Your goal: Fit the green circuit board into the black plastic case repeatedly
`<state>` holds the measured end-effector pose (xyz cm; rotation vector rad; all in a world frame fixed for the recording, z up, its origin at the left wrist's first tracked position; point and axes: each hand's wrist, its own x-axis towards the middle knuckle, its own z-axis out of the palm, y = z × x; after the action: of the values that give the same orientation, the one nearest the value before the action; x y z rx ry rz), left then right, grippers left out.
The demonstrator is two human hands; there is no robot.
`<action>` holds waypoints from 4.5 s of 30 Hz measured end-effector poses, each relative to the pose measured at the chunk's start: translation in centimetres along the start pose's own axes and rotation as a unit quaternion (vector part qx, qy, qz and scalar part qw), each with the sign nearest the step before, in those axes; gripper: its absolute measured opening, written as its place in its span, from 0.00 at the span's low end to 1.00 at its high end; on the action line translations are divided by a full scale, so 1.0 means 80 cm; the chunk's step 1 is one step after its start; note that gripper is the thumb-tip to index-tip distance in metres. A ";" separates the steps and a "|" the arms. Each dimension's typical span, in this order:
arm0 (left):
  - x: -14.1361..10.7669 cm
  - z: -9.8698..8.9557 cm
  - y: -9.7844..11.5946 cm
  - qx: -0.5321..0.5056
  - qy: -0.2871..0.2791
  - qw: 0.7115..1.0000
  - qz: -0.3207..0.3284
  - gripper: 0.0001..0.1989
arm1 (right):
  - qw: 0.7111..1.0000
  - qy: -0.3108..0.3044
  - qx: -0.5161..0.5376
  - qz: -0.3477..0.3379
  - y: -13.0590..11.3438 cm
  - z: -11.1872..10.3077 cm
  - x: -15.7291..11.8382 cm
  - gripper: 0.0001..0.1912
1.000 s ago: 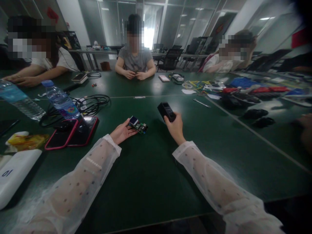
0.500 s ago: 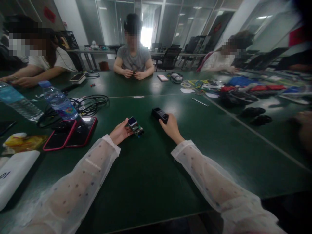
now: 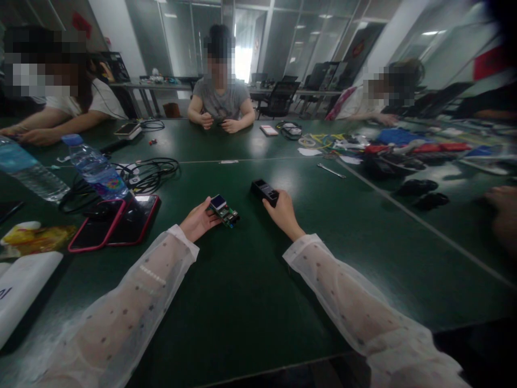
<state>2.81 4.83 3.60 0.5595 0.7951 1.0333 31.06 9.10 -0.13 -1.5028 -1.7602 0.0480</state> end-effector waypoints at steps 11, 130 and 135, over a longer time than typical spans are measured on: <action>0.000 0.000 0.001 -0.020 0.004 1.000 -0.013 0.19 | 1.000 0.006 0.006 -0.020 -0.001 0.002 -0.001 0.27; -0.002 -0.001 -0.004 0.032 -0.011 0.999 -0.038 0.12 | 0.870 -0.261 0.409 0.095 -0.127 -0.015 -0.037 0.17; -0.004 -0.001 -0.004 0.031 -0.011 0.999 -0.042 0.11 | 0.878 -0.258 0.397 0.076 -0.121 -0.015 -0.034 0.17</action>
<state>2.79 4.43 3.43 0.5848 0.8263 0.9264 23.82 3.44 4.05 -1.0346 -1.6696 1.2028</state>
